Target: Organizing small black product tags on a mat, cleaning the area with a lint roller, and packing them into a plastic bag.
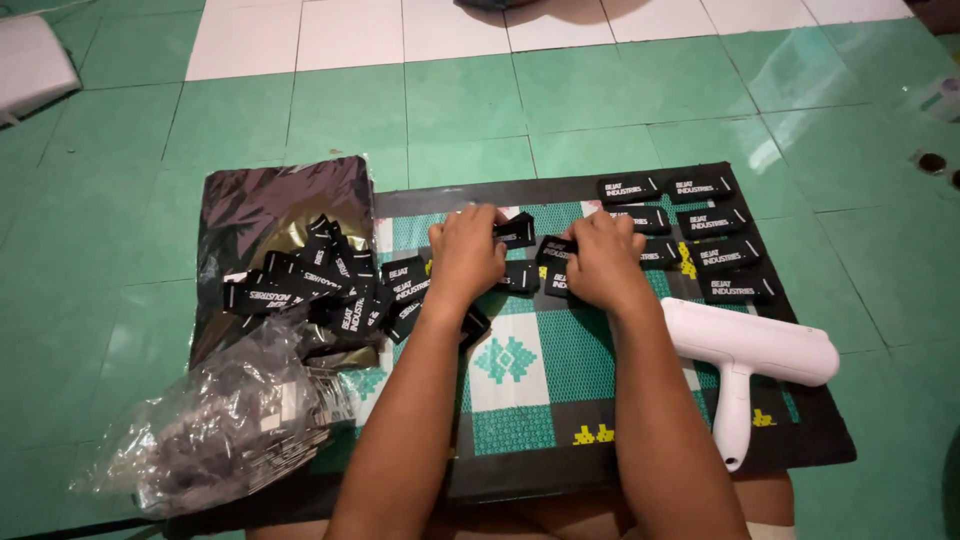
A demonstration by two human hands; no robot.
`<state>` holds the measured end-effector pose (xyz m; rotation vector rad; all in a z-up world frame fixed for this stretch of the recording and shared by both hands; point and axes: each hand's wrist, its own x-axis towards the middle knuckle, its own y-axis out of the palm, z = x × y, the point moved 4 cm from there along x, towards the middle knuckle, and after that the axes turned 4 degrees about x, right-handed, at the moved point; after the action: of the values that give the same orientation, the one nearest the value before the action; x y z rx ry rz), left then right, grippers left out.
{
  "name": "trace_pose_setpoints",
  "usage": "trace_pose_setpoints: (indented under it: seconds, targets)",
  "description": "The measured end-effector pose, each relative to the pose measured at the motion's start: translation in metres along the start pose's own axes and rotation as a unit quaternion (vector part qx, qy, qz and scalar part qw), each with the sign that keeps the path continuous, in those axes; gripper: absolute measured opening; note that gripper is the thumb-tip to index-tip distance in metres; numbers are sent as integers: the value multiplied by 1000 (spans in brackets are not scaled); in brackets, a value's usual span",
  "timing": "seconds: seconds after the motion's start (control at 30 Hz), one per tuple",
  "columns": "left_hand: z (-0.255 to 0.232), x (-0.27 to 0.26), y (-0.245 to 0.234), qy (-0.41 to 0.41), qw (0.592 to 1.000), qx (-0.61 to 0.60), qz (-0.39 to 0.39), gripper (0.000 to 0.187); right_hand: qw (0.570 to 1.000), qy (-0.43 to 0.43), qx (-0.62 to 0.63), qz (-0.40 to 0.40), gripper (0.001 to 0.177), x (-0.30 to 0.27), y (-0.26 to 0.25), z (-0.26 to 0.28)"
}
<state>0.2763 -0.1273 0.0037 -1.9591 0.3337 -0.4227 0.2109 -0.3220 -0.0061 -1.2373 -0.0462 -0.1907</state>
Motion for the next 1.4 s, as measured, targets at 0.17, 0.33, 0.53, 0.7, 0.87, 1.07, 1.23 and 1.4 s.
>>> trace_pose_setpoints:
  seconds: [0.17,0.33,0.53,0.7,0.87,1.07,1.23,1.4]
  targets:
    - [9,2,13,10,1000,-3,-21,28,1000,-10,13,-5,31,-2,-2,2]
    - [11,2,14,17,999,-11,-42,27,1000,-19,12,-2,29,-2,-2,-1]
    - [7,-7,-31,-17,995,-77,-64,24,992,-57,44,-99,26,-2,2,-8]
    - [-7,-50,-95,-38,989,-129,-64,28,968,-82,127,-198,27,1,-7,-9]
    - [3,-102,-101,-138,989,-55,-22,35,953,-135,223,-154,29,-14,-26,34]
    - [23,-156,-82,-177,962,-76,-195,54,905,-174,389,-17,31,-44,-20,114]
    - [38,-162,-75,-164,950,-38,-262,54,890,-225,393,52,30,-57,-10,142]
    - [47,-161,-69,-153,951,-4,-268,46,964,-191,171,-68,37,-36,-28,82]
